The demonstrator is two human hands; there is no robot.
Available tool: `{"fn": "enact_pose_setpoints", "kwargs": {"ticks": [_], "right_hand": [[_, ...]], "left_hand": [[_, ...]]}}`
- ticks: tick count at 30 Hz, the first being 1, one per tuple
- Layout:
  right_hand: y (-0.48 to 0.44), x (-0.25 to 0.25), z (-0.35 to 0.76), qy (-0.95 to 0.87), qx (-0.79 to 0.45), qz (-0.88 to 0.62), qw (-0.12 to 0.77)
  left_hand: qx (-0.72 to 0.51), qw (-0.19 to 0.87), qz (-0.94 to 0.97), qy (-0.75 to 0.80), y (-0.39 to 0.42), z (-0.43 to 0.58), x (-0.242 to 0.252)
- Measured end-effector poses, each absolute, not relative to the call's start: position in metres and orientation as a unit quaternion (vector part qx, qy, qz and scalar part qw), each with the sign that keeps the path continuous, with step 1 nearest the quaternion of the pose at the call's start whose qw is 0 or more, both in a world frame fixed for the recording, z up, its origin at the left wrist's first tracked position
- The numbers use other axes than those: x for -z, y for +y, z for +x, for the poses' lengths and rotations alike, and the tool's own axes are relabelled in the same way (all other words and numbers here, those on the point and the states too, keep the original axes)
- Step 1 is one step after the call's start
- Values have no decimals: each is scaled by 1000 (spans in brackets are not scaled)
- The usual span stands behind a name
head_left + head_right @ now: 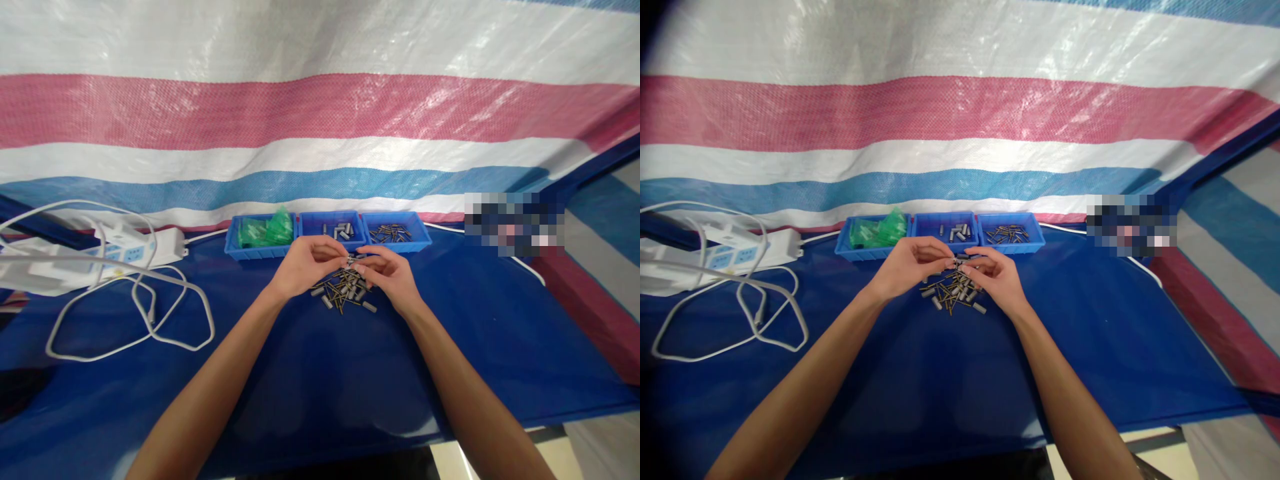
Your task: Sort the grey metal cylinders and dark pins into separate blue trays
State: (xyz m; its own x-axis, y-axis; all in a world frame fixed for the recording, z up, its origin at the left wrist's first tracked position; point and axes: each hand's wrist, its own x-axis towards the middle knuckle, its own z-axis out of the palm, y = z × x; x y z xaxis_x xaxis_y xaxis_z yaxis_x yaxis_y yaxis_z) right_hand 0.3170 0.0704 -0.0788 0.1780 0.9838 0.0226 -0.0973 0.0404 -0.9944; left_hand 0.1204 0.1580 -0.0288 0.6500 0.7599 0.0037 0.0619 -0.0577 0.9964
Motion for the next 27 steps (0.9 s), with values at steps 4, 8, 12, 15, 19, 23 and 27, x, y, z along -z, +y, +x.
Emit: {"fn": "enact_pose_setpoints", "kwargs": {"ticks": [4,8,12,15,19,23,27], "right_hand": [[70,78,317,-433,-474,-503,579],[71,78,318,-432,-470,-512,574],[71,77,318,-441,-451,-522,574],[71,76,318,-439,-446,-527,575],[70,73,316,-429,-455,-526,576],[70,71,315,-429,-454,-526,577],[70,72,317,-430,-433,-541,579]], "left_hand": [[-272,595,689,311,158,119,27],[-261,580,708,308,157,119,27],[-258,562,722,309,157,119,27],[-259,549,732,310,157,118,26],[-254,528,752,301,157,118,26],[-248,508,769,297,155,119,27],[-230,436,816,302,156,117,27]]}}
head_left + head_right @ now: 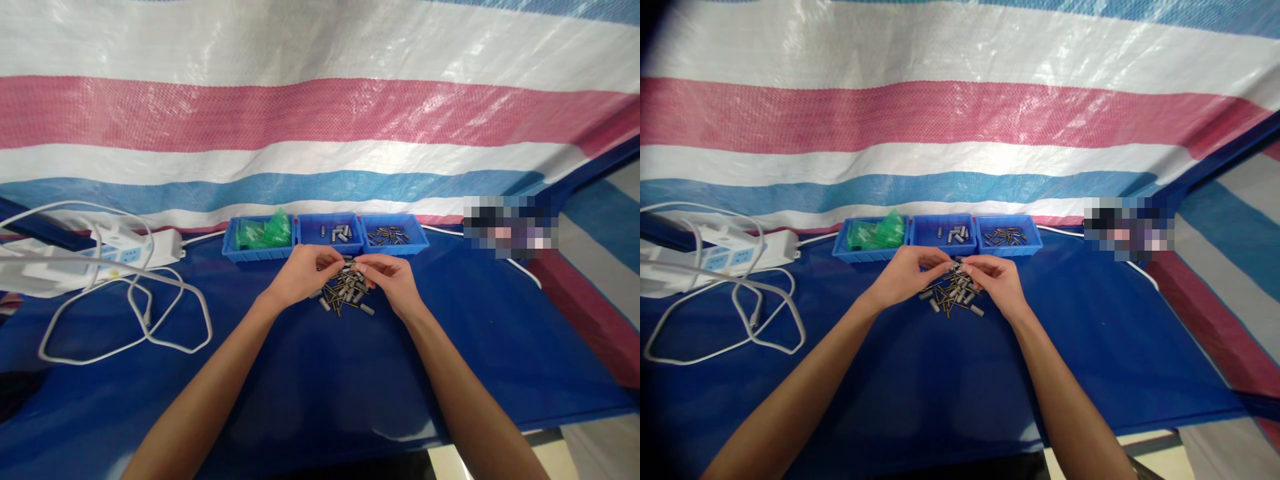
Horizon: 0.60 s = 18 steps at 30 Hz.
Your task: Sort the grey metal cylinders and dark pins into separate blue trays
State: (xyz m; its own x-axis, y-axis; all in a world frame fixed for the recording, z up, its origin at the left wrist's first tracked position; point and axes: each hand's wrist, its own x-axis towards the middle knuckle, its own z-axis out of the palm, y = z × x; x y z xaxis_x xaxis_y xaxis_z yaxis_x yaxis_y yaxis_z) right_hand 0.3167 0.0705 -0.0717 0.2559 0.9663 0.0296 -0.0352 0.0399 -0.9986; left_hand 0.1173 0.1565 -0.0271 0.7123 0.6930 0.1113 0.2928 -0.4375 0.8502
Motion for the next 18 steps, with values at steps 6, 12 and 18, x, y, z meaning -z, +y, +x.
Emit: {"fn": "enact_pose_setpoints", "kwargs": {"ticks": [6,12,18], "right_hand": [[72,72,322,-426,-290,-581,630],[74,81,330,-449,-226,-593,629],[73,82,328,-454,-244,-592,620]], "left_hand": [[-114,184,904,368,162,106,24],[-63,139,912,382,160,105,32],[-38,116,913,388,157,110,35]]}}
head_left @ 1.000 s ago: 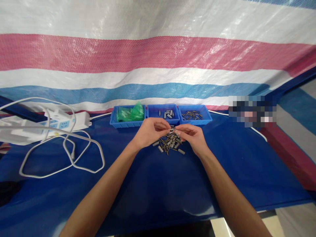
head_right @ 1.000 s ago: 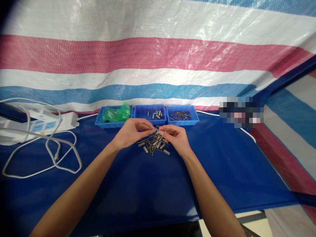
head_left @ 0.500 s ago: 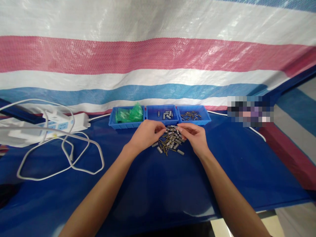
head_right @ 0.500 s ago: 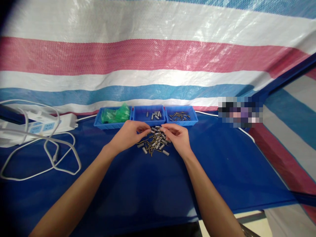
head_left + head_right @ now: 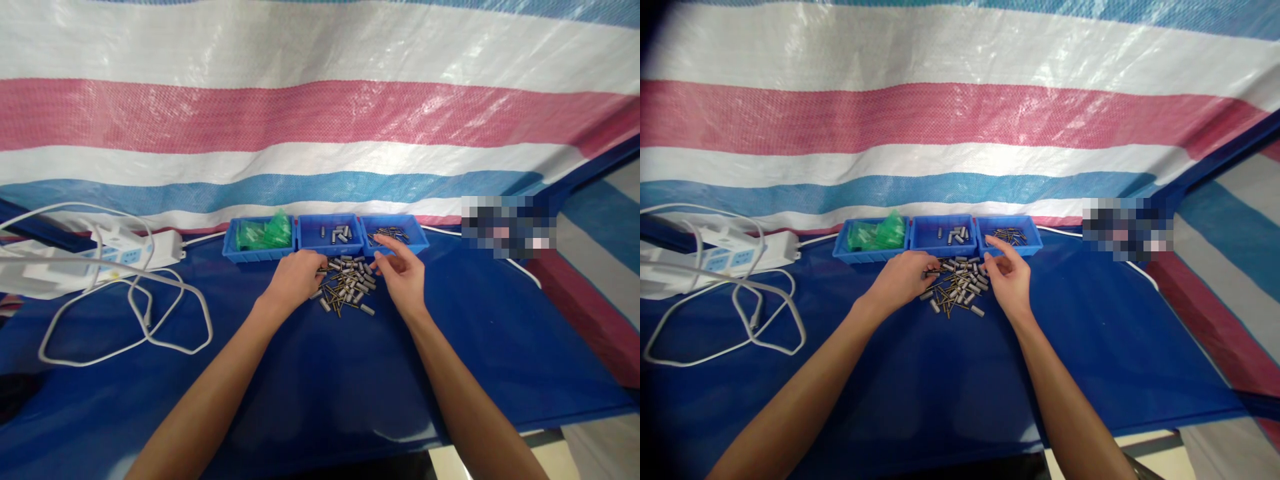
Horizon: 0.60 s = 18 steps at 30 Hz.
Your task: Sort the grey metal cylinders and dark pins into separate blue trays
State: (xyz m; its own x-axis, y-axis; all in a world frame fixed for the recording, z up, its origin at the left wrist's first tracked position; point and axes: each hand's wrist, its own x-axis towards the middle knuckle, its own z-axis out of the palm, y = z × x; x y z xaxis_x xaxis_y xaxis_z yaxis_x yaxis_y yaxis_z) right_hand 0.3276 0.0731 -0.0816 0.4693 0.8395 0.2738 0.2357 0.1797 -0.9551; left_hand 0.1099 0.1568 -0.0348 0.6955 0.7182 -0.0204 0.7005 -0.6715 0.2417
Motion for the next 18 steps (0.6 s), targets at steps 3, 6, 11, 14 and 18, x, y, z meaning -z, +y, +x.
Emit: {"fn": "enact_pose_setpoints", "kwargs": {"ticks": [3,6,11,14,18], "right_hand": [[73,79,326,-454,-256,-589,617],[73,79,326,-456,-259,-590,614],[74,81,326,-454,-270,-588,612],[74,81,325,-455,-273,-588,610],[74,78,323,-452,-278,-589,609]], "left_hand": [[-44,109,916,383,155,111,36],[-49,104,920,374,155,112,38],[-37,113,925,361,155,113,33],[-30,122,924,361,156,113,30],[-71,138,921,356,158,111,30]]}}
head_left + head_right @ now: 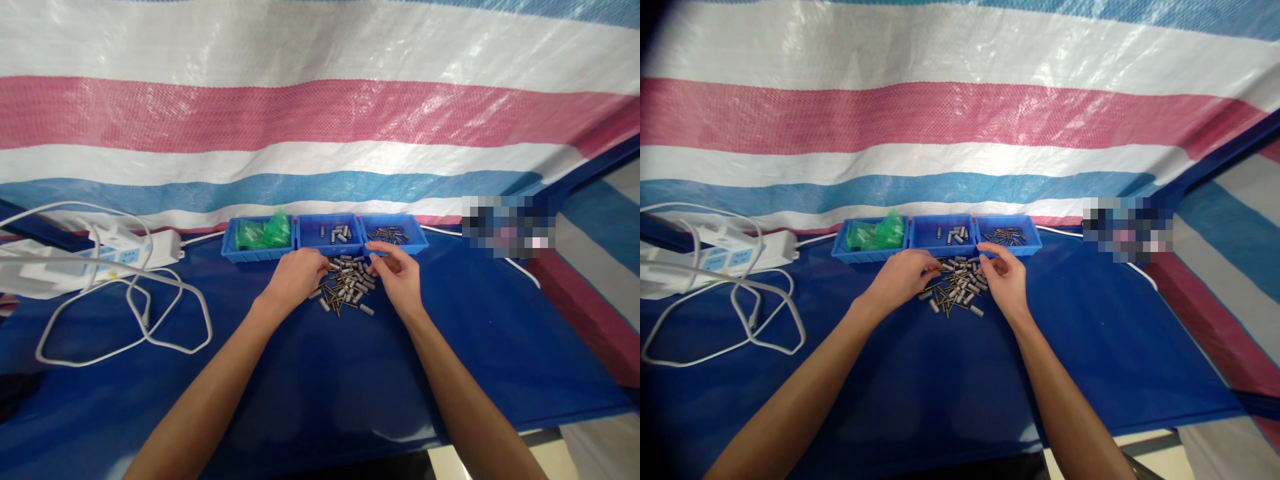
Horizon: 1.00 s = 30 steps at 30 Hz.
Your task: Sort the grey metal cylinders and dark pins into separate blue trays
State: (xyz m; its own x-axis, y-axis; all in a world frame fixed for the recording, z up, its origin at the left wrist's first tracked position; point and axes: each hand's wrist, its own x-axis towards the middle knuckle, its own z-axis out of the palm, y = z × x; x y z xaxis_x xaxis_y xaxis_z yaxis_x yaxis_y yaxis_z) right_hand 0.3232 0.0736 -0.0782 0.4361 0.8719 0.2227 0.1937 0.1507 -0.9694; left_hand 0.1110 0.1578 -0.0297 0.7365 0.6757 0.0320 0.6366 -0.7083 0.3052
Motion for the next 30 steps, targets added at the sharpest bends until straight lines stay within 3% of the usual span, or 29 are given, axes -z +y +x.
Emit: {"fn": "enact_pose_setpoints", "kwargs": {"ticks": [10,22,30], "right_hand": [[71,76,318,-461,-348,-568,586],[71,80,316,-457,-377,-563,576],[70,81,315,-470,-386,-556,567]], "left_hand": [[-231,287,886,280,162,112,24],[-287,331,851,291,162,110,27],[-261,368,846,283,160,110,22]]}}
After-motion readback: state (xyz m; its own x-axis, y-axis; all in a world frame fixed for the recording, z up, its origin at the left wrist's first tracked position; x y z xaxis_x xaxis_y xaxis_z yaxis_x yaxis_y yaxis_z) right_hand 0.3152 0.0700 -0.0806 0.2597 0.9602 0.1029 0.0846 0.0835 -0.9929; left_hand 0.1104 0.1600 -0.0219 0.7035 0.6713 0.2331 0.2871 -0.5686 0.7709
